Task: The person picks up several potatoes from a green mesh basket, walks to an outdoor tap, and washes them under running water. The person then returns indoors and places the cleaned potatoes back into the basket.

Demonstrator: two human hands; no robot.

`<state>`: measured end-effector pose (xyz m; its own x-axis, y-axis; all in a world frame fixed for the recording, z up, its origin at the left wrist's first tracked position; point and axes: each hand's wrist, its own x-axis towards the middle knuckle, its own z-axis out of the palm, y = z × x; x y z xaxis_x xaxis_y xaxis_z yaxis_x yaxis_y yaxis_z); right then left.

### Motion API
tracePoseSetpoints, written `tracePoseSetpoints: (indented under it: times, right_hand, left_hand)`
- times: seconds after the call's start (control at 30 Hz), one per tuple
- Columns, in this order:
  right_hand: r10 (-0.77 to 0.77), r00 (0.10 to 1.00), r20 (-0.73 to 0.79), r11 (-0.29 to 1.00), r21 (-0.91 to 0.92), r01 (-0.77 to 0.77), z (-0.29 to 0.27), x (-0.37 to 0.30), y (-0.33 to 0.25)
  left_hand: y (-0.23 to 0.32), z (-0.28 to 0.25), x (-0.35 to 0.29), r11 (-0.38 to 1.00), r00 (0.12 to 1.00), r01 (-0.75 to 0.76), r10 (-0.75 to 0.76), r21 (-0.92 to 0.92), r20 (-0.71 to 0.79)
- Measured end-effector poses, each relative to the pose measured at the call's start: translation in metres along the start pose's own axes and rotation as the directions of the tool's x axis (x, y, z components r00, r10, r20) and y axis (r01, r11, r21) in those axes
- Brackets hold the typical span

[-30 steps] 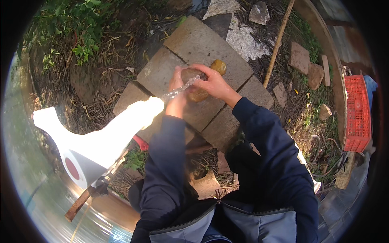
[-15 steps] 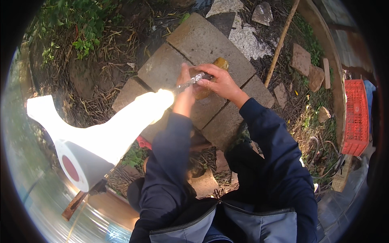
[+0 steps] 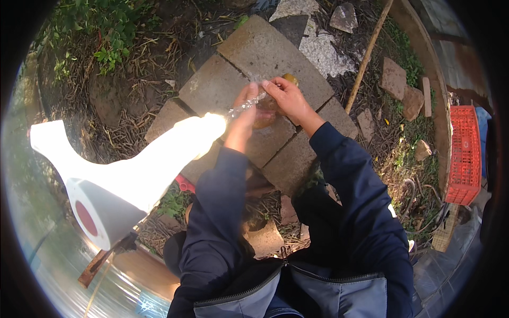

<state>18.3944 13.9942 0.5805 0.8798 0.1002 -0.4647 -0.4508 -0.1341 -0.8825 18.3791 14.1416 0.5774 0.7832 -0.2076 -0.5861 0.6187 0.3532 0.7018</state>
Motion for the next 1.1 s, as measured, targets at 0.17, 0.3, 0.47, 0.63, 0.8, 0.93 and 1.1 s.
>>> tracePoseSetpoints:
  times: [0.17, 0.3, 0.47, 0.63, 0.8, 0.93, 1.1]
  right_hand:
    - [0.160, 0.979, 0.128, 0.942, 0.277, -0.191, -0.004, -0.010, -0.010]
    - [-0.094, 0.970, 0.225, 0.995, -0.008, 0.098, 0.000, -0.017, -0.013]
    - [0.025, 0.992, 0.126, 0.990, 0.133, -0.042, 0.005, -0.010, -0.009]
    - [0.171, 0.981, 0.092, 0.966, 0.182, -0.185, 0.001, -0.002, -0.005]
    - [-0.168, 0.977, 0.131, 0.974, -0.132, 0.185, 0.002, -0.006, -0.006]
    - [-0.294, 0.928, 0.230, 0.840, -0.402, 0.365, 0.006, -0.012, -0.010]
    - [-0.279, 0.951, 0.136, 0.811, -0.498, 0.309, 0.001, -0.008, -0.016]
  left_hand:
    - [0.004, -0.005, 0.000, 0.997, 0.998, 0.059, -0.060, -0.055, -0.012]
    - [0.005, -0.010, 0.001, 0.995, 0.992, 0.088, -0.091, -0.037, -0.082]
    - [0.005, -0.016, -0.004, 0.985, 0.993, -0.056, 0.072, -0.161, 0.096]
    - [0.001, -0.017, -0.009, 0.994, 0.984, -0.067, 0.081, -0.091, 0.158]
    - [-0.002, -0.022, -0.001, 0.992, 0.996, -0.071, 0.077, -0.106, 0.054]
    - [-0.004, -0.024, 0.007, 0.993, 0.989, -0.115, 0.114, -0.014, -0.096]
    - [0.001, -0.040, 0.003, 0.995, 0.988, 0.101, -0.099, -0.018, 0.120]
